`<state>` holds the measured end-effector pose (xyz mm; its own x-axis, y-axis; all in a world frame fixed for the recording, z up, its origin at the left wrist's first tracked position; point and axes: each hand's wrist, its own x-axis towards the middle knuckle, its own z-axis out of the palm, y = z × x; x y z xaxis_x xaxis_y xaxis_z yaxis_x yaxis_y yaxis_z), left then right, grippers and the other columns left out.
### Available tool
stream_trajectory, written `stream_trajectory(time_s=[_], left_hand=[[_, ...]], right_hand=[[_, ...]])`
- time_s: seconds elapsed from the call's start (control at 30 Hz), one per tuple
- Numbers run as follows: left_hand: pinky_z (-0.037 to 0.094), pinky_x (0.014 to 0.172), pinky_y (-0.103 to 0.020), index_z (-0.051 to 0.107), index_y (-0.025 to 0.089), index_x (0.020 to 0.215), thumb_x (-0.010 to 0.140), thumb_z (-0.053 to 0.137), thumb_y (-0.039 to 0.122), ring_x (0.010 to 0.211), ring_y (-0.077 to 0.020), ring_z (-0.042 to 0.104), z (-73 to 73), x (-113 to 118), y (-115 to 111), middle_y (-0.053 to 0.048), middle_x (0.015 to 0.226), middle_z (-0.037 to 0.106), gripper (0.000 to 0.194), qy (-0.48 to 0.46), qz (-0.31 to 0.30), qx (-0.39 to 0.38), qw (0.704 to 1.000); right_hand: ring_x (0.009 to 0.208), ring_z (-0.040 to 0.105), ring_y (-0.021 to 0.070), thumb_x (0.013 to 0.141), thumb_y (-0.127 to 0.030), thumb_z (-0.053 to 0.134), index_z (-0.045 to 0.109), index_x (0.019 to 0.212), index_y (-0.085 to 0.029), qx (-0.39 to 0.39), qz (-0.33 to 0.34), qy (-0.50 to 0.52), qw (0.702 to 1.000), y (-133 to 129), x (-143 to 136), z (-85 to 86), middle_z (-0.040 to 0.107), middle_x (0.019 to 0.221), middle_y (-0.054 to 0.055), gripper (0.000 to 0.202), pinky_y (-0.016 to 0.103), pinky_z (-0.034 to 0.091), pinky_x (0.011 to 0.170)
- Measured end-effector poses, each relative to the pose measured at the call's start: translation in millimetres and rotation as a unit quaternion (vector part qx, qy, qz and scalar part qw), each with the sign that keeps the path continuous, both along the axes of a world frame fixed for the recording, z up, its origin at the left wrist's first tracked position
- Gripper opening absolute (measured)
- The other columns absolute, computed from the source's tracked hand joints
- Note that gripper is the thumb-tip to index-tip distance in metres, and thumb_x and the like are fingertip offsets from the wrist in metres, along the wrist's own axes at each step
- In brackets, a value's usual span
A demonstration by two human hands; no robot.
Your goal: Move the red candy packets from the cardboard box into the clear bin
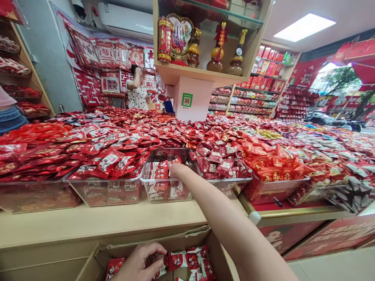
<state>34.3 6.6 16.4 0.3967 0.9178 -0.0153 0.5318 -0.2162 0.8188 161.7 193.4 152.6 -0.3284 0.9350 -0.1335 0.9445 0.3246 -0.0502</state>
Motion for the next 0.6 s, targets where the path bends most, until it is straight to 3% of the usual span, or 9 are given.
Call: stream_trajectory(time_s=[0.17, 0.3, 0.6], left_hand=[[0.039, 0.056, -0.018, 0.060, 0.018, 0.079, 0.070, 0.047, 0.019, 0.062, -0.0129, 0.053, -5.1, -1, 2, 0.001, 0.067, 0.061, 0.017, -0.005, -0.012, -0.008, 1.000], [0.038, 0.054, -0.017, 0.060, 0.018, 0.079, 0.070, 0.047, 0.018, 0.060, -0.0122, 0.052, -7.9, -1, 4, 0.001, 0.067, 0.060, 0.016, -0.008, -0.023, -0.008, 1.000], [0.039, 0.059, -0.019, 0.061, 0.020, 0.080, 0.069, 0.048, 0.018, 0.065, -0.0133, 0.054, -9.8, -1, 4, 0.001, 0.071, 0.062, 0.017, 0.010, -0.020, 0.003, 1.000]], right_hand=[[0.080, 0.059, 0.0241, 0.071, -0.027, 0.050, 0.058, 0.093, -0.011, 0.052, -0.072, 0.032, 0.996, -1, 8, 2.2, 0.061, 0.091, 0.015, 0.028, 0.028, 0.045, 0.060], [0.082, 0.059, 0.0246, 0.072, -0.023, 0.044, 0.050, 0.106, -0.009, 0.090, -0.114, 0.054, 0.988, 0, 11, -1.3, 0.059, 0.097, 0.017, 0.038, 0.029, 0.045, 0.061], [0.079, 0.060, 0.0238, 0.065, -0.015, 0.052, 0.062, 0.090, -0.013, 0.064, -0.098, 0.035, 0.992, 5, 12, -6.3, 0.063, 0.091, 0.015, 0.027, 0.029, 0.046, 0.064]])
